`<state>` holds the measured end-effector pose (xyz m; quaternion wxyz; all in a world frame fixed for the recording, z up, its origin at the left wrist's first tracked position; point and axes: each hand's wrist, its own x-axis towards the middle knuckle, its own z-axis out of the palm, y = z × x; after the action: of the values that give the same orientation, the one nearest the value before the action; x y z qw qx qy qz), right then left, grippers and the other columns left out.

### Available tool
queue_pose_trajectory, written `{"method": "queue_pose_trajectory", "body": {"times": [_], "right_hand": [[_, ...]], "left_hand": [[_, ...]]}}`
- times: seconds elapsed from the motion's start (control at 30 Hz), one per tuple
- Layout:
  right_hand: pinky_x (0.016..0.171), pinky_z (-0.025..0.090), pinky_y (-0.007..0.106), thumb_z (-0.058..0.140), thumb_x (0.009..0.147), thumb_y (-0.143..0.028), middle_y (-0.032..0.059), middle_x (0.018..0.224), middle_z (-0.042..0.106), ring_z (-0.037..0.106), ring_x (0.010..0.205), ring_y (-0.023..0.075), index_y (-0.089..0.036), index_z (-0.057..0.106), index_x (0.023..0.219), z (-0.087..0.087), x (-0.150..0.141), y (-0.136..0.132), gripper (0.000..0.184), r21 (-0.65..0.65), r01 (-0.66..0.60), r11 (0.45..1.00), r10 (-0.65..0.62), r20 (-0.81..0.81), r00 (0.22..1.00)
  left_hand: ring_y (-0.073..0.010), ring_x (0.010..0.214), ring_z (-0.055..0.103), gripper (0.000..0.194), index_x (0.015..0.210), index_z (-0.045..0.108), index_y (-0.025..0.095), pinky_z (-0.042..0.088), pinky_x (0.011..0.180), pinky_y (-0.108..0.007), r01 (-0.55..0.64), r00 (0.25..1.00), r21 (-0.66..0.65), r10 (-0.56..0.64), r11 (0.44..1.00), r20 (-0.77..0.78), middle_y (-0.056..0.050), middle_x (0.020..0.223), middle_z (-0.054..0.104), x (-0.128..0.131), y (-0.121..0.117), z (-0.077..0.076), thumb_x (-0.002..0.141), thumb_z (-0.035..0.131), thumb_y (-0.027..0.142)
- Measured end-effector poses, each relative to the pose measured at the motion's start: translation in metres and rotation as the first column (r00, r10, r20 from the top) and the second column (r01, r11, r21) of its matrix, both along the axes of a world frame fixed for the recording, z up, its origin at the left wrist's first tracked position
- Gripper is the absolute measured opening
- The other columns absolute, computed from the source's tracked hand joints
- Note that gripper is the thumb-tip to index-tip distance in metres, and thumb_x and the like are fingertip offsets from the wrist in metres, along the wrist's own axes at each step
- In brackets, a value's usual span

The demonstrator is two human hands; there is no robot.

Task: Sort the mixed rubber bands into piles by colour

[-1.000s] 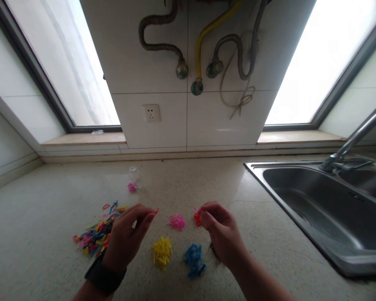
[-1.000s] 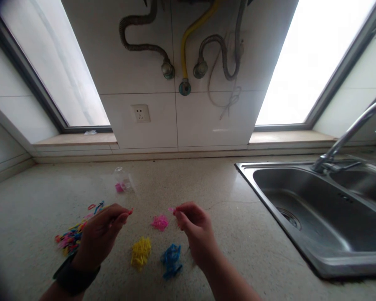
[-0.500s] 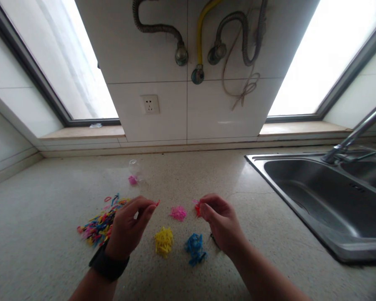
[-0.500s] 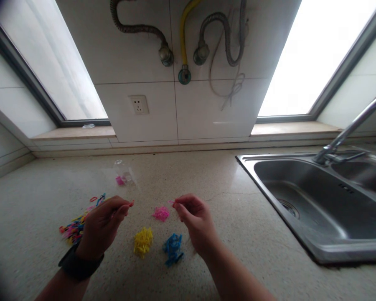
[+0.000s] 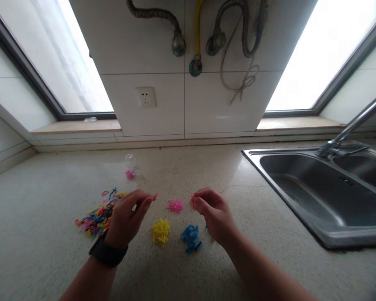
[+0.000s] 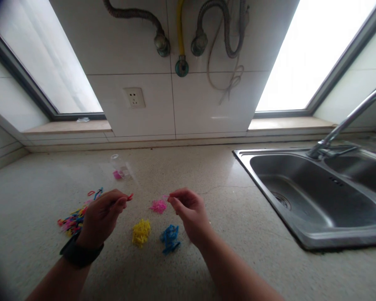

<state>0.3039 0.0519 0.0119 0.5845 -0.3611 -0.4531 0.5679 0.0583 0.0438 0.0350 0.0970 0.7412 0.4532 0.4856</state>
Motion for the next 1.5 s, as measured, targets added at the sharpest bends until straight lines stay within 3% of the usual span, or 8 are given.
{"method": "queue_pose_trajectory", "body": {"times": [0.83,1.5], "right_hand": [[0.053,0.037,0.024,0.079,0.079,-0.032,-0.0010,0.072,0.066,0.048,0.058,0.0097,-0.022,0.072,0.084,-0.0044,0.0012,0.0044,0.013,0.036,0.002,0.999,-0.003,0.011,1.000],[0.053,0.039,0.022,0.078,0.081,-0.032,-0.0034,0.066,0.062,0.049,0.057,0.0089,-0.023,0.073,0.085,-0.0032,0.0009,0.0048,0.011,0.068,-0.034,0.997,0.030,0.052,0.998]], "left_hand": [[-0.0127,0.063,0.052,0.022,0.080,0.064,0.016,0.040,0.061,-0.025,0.004,1.000,-0.021,-0.004,1.000,-0.002,0.000,0.068,0.057,-0.0052,0.0061,-0.0030,0.096,0.055,0.027],[-0.0128,0.064,0.053,0.018,0.083,0.066,0.017,0.041,0.061,-0.025,0.009,1.000,-0.017,-0.009,1.000,-0.003,0.000,0.070,0.059,-0.0076,0.0079,-0.0036,0.095,0.057,0.026]]}}
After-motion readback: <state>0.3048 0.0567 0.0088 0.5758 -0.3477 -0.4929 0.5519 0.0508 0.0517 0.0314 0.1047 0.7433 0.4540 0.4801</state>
